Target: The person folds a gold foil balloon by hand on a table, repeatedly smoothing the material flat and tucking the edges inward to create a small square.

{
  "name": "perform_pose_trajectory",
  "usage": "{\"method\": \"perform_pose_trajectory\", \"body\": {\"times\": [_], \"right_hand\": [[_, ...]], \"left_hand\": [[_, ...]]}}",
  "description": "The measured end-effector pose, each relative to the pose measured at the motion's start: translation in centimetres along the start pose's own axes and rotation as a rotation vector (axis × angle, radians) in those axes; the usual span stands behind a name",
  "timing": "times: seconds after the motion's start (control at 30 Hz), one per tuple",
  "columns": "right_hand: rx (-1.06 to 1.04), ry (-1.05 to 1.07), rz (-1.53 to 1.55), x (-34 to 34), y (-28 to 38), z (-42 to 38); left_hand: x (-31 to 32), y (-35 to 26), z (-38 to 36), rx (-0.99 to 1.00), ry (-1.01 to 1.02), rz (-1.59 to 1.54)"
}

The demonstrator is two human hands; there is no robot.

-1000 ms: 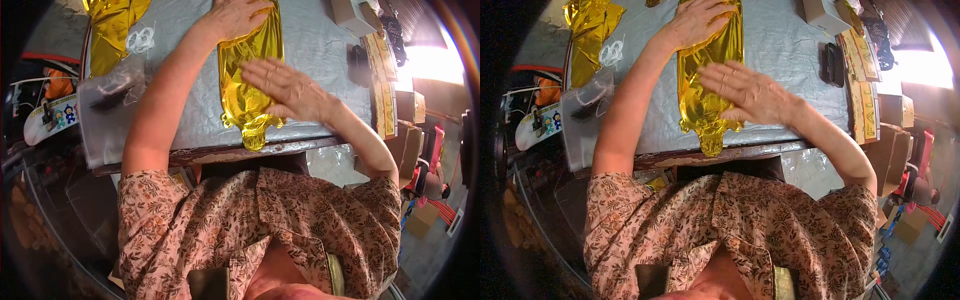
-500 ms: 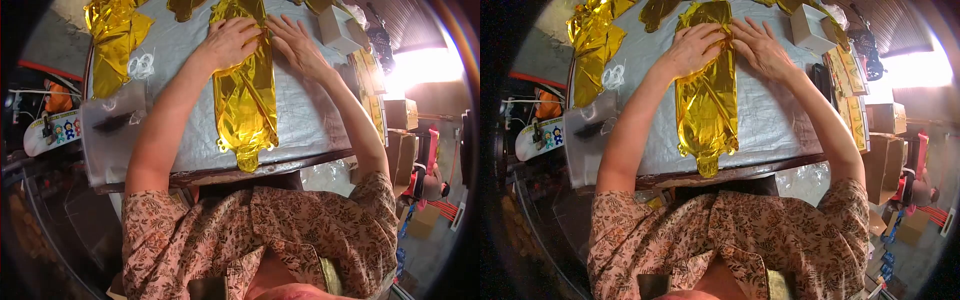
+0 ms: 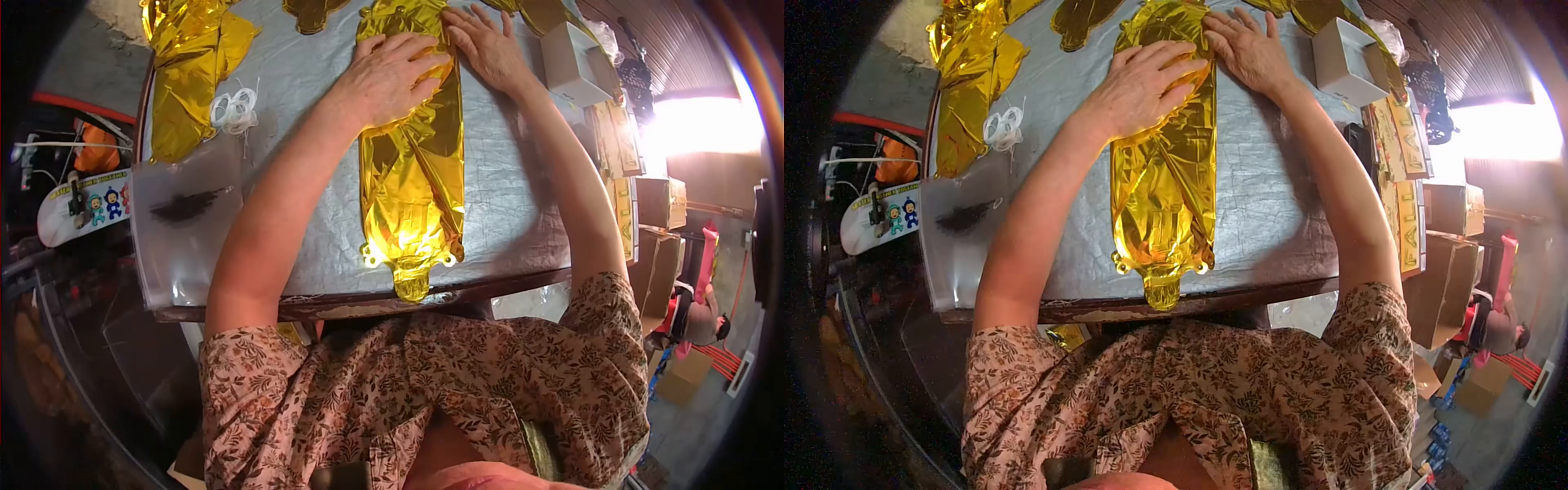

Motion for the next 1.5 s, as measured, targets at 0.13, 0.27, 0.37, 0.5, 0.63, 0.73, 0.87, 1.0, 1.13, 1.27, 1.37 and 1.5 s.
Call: {"method": "perform_pose_trajectory", "body": {"times": [0.13,0.27,0.37,0.5,0.63,0.73,0.87,1.0,1.13,1.27,1.37,1.5], "right_hand": [[-0.005,-0.071,-0.02,0.0,-0.7,1.4],[0.038,-0.07,-0.198,-0.3,-0.6,3.0],[0.035,-0.097,-0.223,-0.8,-0.9,3.5],[0.254,-0.065,0.234,-2.5,-0.6,0.2],[-0.128,-0.101,0.201,-4.0,10.5,-9.3],[-0.283,-0.043,0.183,-1.3,14.5,-13.6],[-0.326,-0.062,0.152,0.1,15.9,-15.6],[-0.353,-0.084,0.1,0.3,16.3,-15.8],[-0.359,-0.089,0.099,0.3,16.4,-15.8],[-0.362,-0.092,0.125,0.5,15.9,-16.0],[-0.375,-0.093,0.124,0.5,15.7,-16.1],[-0.375,-0.078,0.137,0.1,15.7,-16.2]], "left_hand": [[0.0,0.0,0.0,0.001,0.004,0.006],[0.0,-0.2,0.0,0.007,0.045,0.016],[-0.1,-0.2,0.0,0.0,0.043,0.018],[0.3,0.2,0.2,0.005,-0.004,0.004],[0.4,0.2,0.2,-0.012,0.062,0.019],[0.5,0.1,0.4,-0.01,0.089,0.063],[0.9,0.4,0.6,-0.004,0.099,0.072],[0.1,0.8,1.1,0.028,0.112,0.093],[-3.1,3.6,1.7,0.044,-0.074,-0.301],[-8.9,3.7,-2.2,0.023,-0.073,-0.151],[-10.9,-2.0,-7.1,0.046,0.067,-0.241],[-9.9,-6.4,-11.1,0.048,0.016,-0.267]]}}
Point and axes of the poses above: each hand's wrist, its own z-axis towards the middle knuckle, its own x-axis out of the palm, y = z × x, the point moved 8 cm from there along z, towards the middle knuckle, and after that the axes turned 9 degrees about z, right-handed, at the moved point
